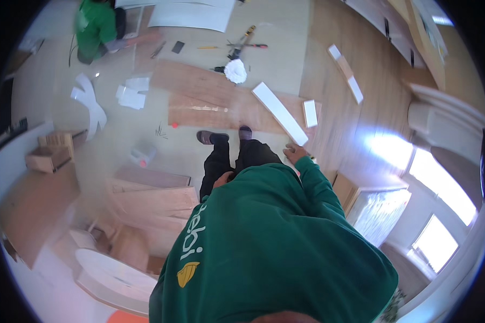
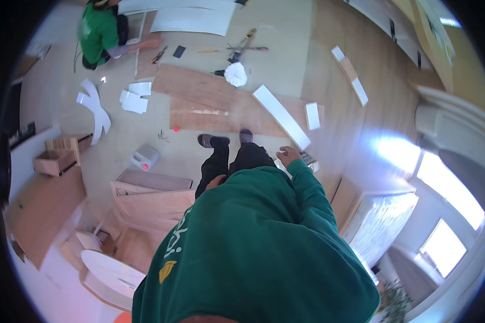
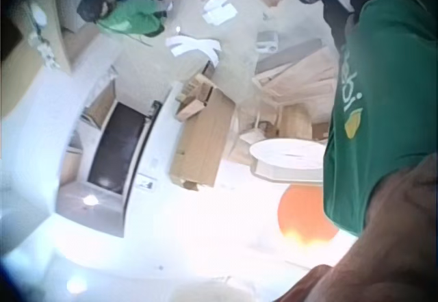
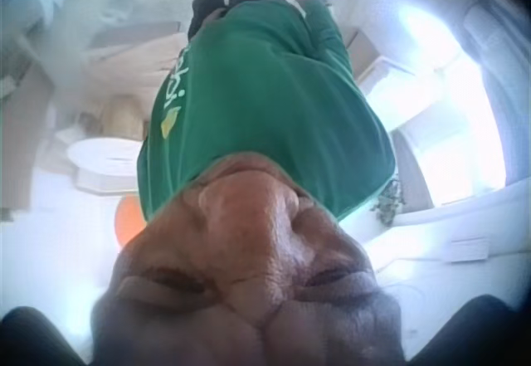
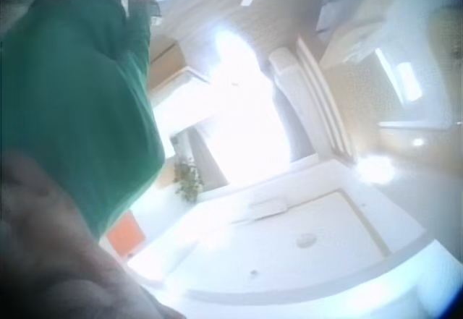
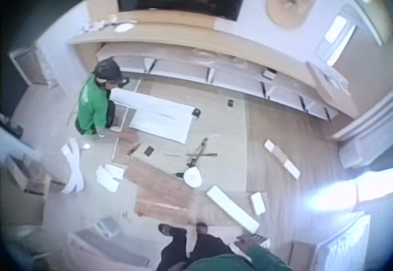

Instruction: The person gathers wooden planks and screws on the floor, aligns them, and uses a cordless drill to fasten them together. They then place a white panel on top of the assembled wooden structure.

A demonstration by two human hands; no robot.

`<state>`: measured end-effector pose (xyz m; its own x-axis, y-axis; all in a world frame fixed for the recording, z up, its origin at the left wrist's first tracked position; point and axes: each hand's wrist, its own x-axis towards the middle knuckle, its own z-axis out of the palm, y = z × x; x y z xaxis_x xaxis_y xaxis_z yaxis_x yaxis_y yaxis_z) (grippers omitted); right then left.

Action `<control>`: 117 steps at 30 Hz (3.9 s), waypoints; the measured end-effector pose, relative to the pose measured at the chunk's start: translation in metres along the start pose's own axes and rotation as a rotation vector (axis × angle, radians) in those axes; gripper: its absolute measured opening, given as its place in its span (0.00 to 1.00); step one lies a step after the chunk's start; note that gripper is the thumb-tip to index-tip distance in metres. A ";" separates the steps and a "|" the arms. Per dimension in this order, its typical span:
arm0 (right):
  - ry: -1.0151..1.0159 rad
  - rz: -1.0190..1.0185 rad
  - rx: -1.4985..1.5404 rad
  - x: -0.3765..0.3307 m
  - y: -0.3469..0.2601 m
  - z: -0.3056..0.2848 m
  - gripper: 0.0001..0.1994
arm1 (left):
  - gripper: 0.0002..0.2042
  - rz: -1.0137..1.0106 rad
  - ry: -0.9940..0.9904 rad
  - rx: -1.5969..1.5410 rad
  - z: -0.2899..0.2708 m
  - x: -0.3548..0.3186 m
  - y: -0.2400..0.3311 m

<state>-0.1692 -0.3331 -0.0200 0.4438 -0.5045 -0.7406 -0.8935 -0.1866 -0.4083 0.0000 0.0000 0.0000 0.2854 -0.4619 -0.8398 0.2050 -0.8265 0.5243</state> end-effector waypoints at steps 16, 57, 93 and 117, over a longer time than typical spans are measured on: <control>0.119 0.553 0.330 -0.200 0.223 0.101 0.27 | 0.21 0.233 -0.264 0.484 0.056 0.005 -0.011; -0.290 -0.217 -0.360 0.049 0.008 -0.134 0.25 | 0.17 -0.005 0.406 -0.464 0.187 -0.024 -0.002; -0.447 -0.369 -0.841 0.065 -0.048 -0.036 0.25 | 0.14 -0.421 1.135 -0.788 0.157 -0.081 -0.117; -0.601 -1.345 -1.239 0.305 -0.284 0.574 0.13 | 0.18 -0.413 0.853 -0.602 0.043 0.078 -0.256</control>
<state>0.2587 0.0499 -0.4359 0.4985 0.7227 -0.4787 0.5825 -0.6883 -0.4324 -0.0706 0.1611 -0.2059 0.5910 0.3742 -0.7146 0.7856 -0.4680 0.4047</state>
